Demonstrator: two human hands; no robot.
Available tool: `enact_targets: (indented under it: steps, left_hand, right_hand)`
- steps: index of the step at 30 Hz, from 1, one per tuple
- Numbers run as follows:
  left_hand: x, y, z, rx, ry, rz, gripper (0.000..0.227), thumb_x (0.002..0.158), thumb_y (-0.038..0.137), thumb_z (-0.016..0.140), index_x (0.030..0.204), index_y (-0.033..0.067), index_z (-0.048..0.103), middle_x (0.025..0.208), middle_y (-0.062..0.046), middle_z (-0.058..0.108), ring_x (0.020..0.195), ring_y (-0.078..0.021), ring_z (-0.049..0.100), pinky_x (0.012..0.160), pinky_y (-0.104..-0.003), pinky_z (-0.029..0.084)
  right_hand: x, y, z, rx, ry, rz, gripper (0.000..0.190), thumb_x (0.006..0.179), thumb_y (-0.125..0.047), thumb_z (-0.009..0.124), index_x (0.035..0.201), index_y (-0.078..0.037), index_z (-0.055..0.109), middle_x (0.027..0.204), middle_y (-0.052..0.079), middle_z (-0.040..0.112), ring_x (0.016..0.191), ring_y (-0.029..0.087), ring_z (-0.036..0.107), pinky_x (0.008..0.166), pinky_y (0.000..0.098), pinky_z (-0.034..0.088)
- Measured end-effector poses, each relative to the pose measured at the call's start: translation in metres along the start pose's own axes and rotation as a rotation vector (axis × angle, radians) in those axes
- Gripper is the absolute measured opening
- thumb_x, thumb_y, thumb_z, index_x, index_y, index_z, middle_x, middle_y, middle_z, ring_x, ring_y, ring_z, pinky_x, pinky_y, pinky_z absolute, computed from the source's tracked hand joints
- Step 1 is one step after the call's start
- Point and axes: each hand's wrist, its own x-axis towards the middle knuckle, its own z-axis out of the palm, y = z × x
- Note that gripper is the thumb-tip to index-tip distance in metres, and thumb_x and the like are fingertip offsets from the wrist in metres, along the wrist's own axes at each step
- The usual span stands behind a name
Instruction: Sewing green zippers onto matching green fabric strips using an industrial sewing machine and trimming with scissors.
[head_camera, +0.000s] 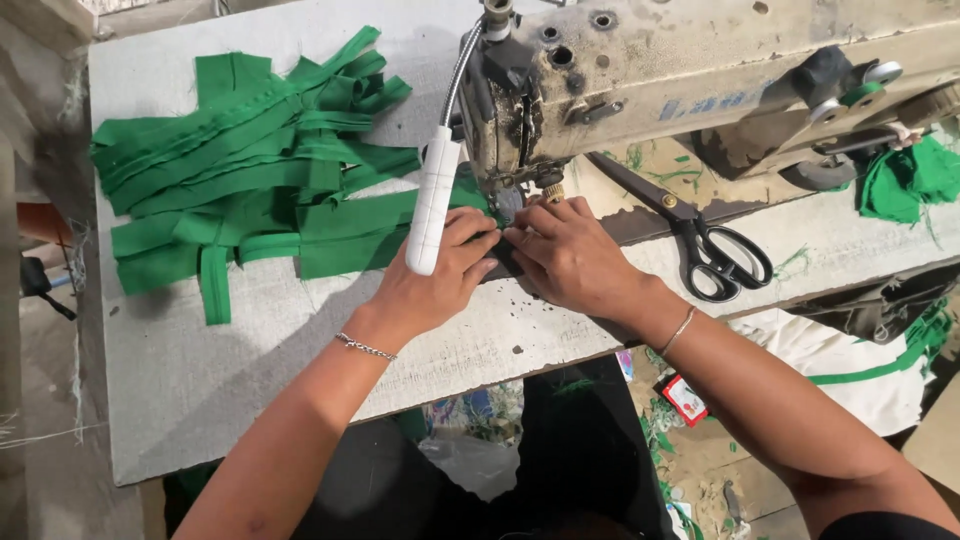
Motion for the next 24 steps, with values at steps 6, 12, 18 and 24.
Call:
enact_targets:
  steps: [6, 12, 18, 24]
  left_hand:
    - [0.003, -0.006, 0.003, -0.161, 0.037, -0.068, 0.029, 0.092, 0.012, 0.073, 0.118, -0.0010, 0.074, 0.120, -0.010, 0.068, 0.123, -0.0314, 0.063, 0.106, -0.043, 0.051]
    - [0.015, -0.005, 0.017, -0.026, 0.150, -0.165, 0.027, 0.087, 0.019, 0.081, 0.110, 0.0055, 0.076, 0.107, -0.003, 0.070, 0.111, -0.0243, 0.068, 0.101, -0.043, 0.052]
    - [0.025, -0.019, 0.032, 0.136, 0.213, -0.016, 0.012, 0.089, 0.007, 0.078, 0.100, 0.0055, 0.073, 0.093, -0.004, 0.065, 0.092, -0.0270, 0.070, 0.086, -0.040, 0.058]
    - [0.033, -0.005, -0.001, 0.417, 0.215, 0.302, 0.005, 0.095, 0.008, 0.071, 0.095, 0.0113, 0.067, 0.085, -0.002, 0.051, 0.081, -0.0220, 0.061, 0.074, -0.037, 0.047]
  right_hand:
    - [0.003, 0.001, 0.010, -0.134, -0.023, -0.089, 0.007, 0.093, -0.007, 0.068, 0.091, -0.001, 0.071, 0.090, 0.013, 0.063, 0.084, 0.033, 0.062, 0.068, 0.0396, 0.039]
    - [0.002, 0.012, 0.033, 0.080, 0.095, 0.076, 0.006, 0.092, -0.005, 0.068, 0.090, 0.000, 0.069, 0.083, 0.011, 0.062, 0.075, 0.034, 0.064, 0.059, 0.0412, 0.043]
    - [0.001, 0.009, 0.026, 0.155, 0.155, 0.159, 0.004, 0.090, -0.002, 0.071, 0.092, 0.000, 0.068, 0.080, 0.012, 0.062, 0.075, 0.036, 0.067, 0.060, 0.0419, 0.046]
    - [0.003, 0.002, 0.009, 0.189, 0.151, 0.114, 0.020, 0.078, 0.001, 0.082, 0.095, 0.004, 0.071, 0.087, 0.018, 0.067, 0.086, 0.038, 0.069, 0.066, 0.0426, 0.050]
